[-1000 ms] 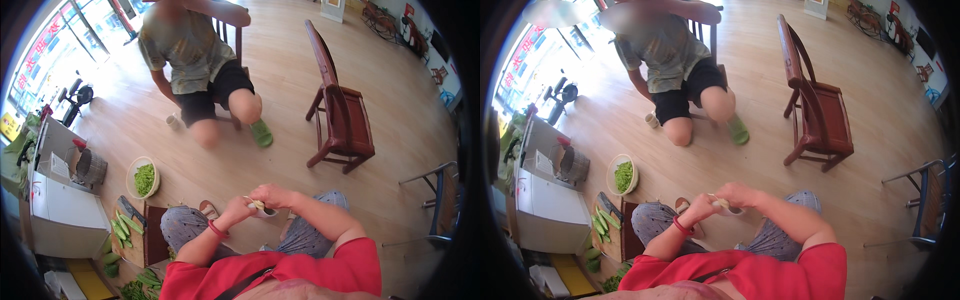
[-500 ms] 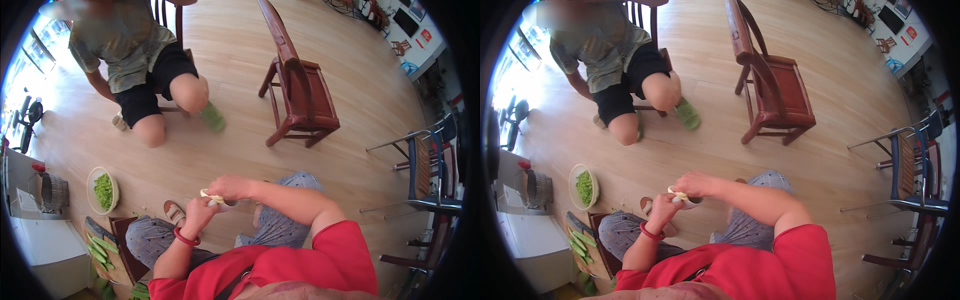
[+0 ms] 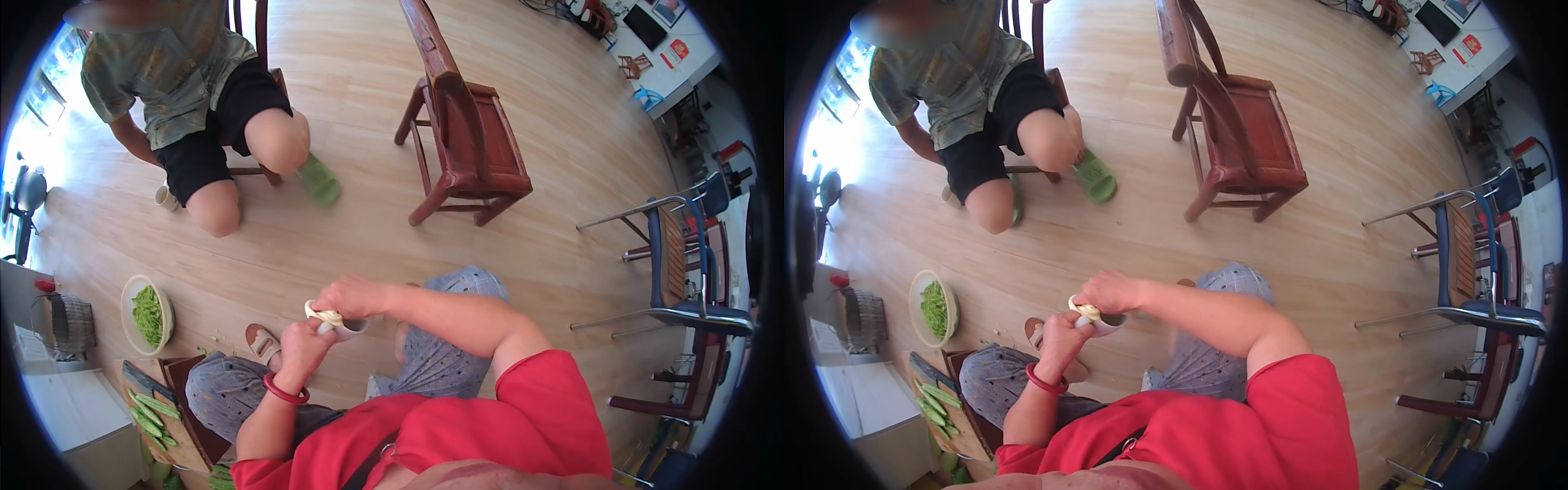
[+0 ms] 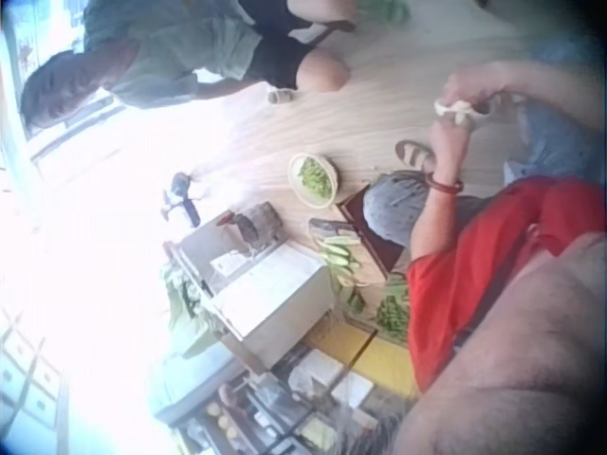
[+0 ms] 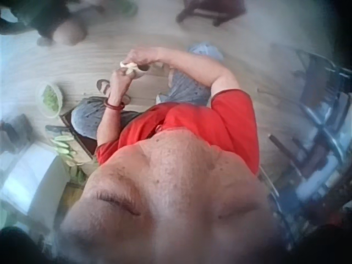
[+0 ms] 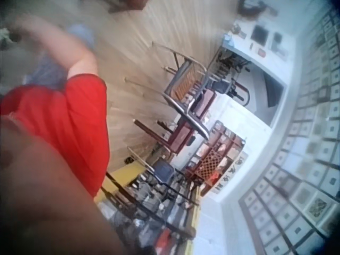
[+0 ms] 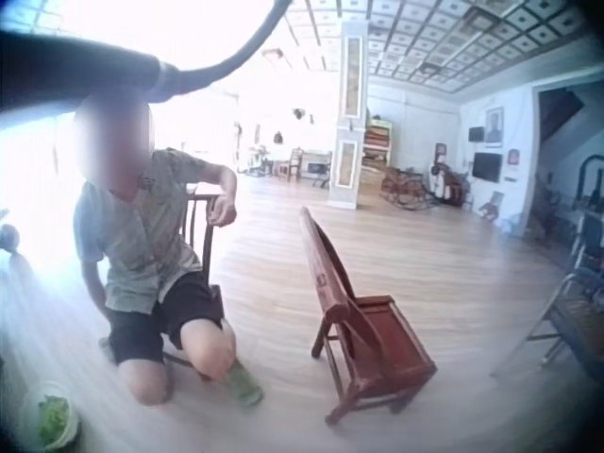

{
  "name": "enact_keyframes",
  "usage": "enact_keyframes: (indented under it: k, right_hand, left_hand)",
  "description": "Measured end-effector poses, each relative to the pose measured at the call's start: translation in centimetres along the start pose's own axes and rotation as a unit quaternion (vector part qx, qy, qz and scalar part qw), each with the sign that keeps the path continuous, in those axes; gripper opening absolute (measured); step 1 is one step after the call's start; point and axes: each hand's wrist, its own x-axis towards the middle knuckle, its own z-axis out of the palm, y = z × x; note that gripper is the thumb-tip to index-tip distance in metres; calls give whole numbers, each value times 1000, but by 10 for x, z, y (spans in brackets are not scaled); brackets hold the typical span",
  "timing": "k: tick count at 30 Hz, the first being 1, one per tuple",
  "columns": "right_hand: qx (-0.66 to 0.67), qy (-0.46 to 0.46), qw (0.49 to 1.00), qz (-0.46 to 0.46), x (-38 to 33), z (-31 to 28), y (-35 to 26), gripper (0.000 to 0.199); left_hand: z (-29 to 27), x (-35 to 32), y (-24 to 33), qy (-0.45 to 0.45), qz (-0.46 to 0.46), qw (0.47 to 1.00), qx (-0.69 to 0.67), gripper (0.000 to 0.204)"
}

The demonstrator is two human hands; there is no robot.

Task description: The person sits on the floor and repeatedly wipes a white ceramic cup with a yellow cloth. The person holds the cup in one hand and uses the cloth to wipe the exterior and interior surfaces continuously.

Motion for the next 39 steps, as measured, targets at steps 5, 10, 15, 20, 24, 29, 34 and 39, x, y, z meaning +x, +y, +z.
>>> enact_keyframes:
  k: [5, 10, 15, 20, 24, 29, 34, 39]
  right_hand:
    - [-29, 23, 997, -62, 24, -14, -6, 7]
    - [-23, -36, 999, -31, 6, -19, -40, 13]
    - [-21, -40, 999, -9, -10, -17, -79, 21]
    - [-17, -41, 999, 15, -15, -15, -89, 23]
    - [-5, 0, 1000, 6, -23, -12, -84, 23]
    - [12, 62, 998, 2, -20, 17, -36, 18]
    - [41, 130, 991, 12, 1, 3, -17, 14]
    - [72, 158, 978, 115, -8, -5, -59, 15]
  left_hand:
    - [-23, -4, 5, 42, 21, 999, -18, 18]
    - [-23, -34, 7, 13, 12, 1000, -21, 20]
    - [-38, -73, 22, -13, -2, 1000, 0, 24]
    - [-40, -81, 24, -1, 39, 999, 14, 25]
    - [-33, -79, 20, -9, 14, 999, -28, 23]
    - [-4, -54, 0, 21, 6, 993, -117, 20]
    - [-3, -26, -5, 92, 5, 982, -164, 16]
    - [-18, -57, 4, 130, 23, 970, -206, 18]
